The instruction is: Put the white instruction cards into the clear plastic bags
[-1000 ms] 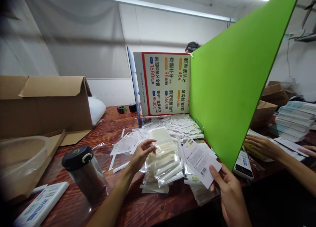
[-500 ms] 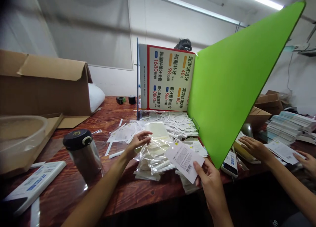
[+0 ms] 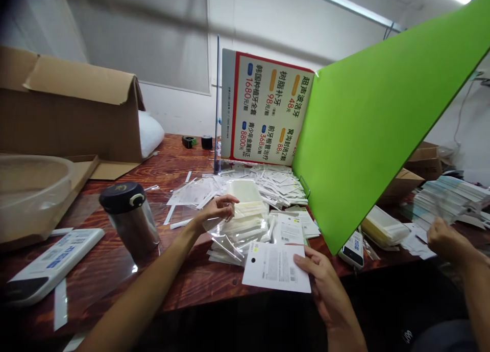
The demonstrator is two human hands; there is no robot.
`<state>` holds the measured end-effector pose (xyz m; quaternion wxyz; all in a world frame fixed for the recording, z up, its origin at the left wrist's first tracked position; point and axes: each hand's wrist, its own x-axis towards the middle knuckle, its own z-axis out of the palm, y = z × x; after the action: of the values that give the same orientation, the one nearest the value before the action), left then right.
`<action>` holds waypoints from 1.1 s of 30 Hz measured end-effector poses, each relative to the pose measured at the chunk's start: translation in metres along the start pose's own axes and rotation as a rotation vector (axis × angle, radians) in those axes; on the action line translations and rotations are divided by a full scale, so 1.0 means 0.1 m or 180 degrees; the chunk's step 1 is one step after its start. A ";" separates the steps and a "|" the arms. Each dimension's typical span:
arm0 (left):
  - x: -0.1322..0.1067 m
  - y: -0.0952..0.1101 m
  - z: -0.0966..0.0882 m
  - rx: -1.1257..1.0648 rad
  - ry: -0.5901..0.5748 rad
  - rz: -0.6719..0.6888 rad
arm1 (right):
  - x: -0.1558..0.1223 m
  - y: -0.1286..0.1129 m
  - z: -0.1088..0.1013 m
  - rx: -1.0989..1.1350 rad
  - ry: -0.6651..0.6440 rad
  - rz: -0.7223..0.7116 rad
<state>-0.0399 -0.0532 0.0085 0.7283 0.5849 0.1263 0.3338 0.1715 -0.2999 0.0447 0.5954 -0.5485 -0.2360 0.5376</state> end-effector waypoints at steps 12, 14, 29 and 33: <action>-0.01 -0.01 0.05 0.0073 -0.0164 -0.0175 | 0.07 0.17 0.14 0.0004 0.0576 -0.0582; 0.00 -0.02 0.03 0.0094 -0.0122 -0.0165 | 0.04 0.15 0.10 0.0111 0.0690 -0.0613; 0.01 -0.05 0.00 -0.0314 -0.0237 -0.0091 | -0.08 0.32 0.16 0.0700 -0.0156 -0.0008; 0.01 -0.05 0.03 -0.0264 -0.0158 -0.0035 | 0.08 0.50 0.47 0.0827 -0.0500 0.0017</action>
<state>-0.0357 -0.0549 0.0044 0.7567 0.5616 0.0975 0.3202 0.1136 -0.2830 0.0110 0.6396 -0.4237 -0.2088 0.6064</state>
